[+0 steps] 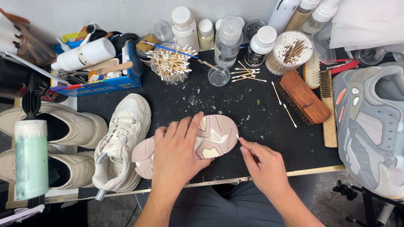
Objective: The person cleans a white sneaker using a cotton swab. They meticulously scrub the upper side and the sole of the shoe, repeatedly dipping the swab into a small container of liquid to maintain moisture. The person rotates the shoe to access different areas of the sole and upper.
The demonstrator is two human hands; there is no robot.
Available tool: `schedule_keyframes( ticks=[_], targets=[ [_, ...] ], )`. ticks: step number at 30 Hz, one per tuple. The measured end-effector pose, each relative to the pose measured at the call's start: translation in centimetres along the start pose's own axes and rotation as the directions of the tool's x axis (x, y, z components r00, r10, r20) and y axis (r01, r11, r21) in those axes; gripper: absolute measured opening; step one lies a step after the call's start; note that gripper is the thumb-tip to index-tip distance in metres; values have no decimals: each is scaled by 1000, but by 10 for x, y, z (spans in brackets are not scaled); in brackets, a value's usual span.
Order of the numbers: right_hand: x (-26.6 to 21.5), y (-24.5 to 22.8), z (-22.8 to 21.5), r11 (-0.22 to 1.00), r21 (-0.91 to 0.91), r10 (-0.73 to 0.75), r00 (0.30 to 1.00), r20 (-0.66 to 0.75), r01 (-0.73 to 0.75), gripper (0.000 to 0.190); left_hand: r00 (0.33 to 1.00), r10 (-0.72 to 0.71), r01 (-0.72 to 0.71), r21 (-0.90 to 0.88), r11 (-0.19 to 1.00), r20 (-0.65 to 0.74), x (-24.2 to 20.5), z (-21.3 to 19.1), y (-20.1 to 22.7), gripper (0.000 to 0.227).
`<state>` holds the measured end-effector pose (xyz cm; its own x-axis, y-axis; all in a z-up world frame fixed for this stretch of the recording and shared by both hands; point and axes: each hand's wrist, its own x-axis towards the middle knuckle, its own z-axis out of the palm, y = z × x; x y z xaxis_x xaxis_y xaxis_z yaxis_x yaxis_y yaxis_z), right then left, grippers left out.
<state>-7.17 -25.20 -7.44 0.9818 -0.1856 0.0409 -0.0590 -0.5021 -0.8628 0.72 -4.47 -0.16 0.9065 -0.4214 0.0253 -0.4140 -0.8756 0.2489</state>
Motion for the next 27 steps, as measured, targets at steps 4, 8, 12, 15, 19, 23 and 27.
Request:
schedule_keyframes(
  ticks=[4,8,12,15,19,23,27],
  targets=[
    [8,-2,2,996,-87,9,1000,4,-9,23,1000,3,-3,-12,1000,-8,-1,1,-1,112],
    [-1,-6,-3,985,-114,131,990,48,-125,23,1000,12,-12,-14,1000,-4,0,1,-2,113],
    [2,-6,1,989,-65,133,990,46,-130,22,1000,22,-22,-10,1000,-12,-1,3,-2,114],
    [16,-3,6,998,-55,34,999,4,-34,19,1000,21,-21,-6,1000,-16,-3,4,-2,112],
    [15,-8,1,992,-114,61,998,31,-57,17,1000,25,-25,-10,1000,-14,-2,3,-3,112],
    [10,-14,-3,982,-115,157,985,77,-148,16,999,24,-24,-8,1000,-21,-2,3,-2,112],
    [24,-13,5,994,-106,32,999,15,-31,18,999,30,-30,-3,1000,-30,-3,4,-2,111]
  ],
)
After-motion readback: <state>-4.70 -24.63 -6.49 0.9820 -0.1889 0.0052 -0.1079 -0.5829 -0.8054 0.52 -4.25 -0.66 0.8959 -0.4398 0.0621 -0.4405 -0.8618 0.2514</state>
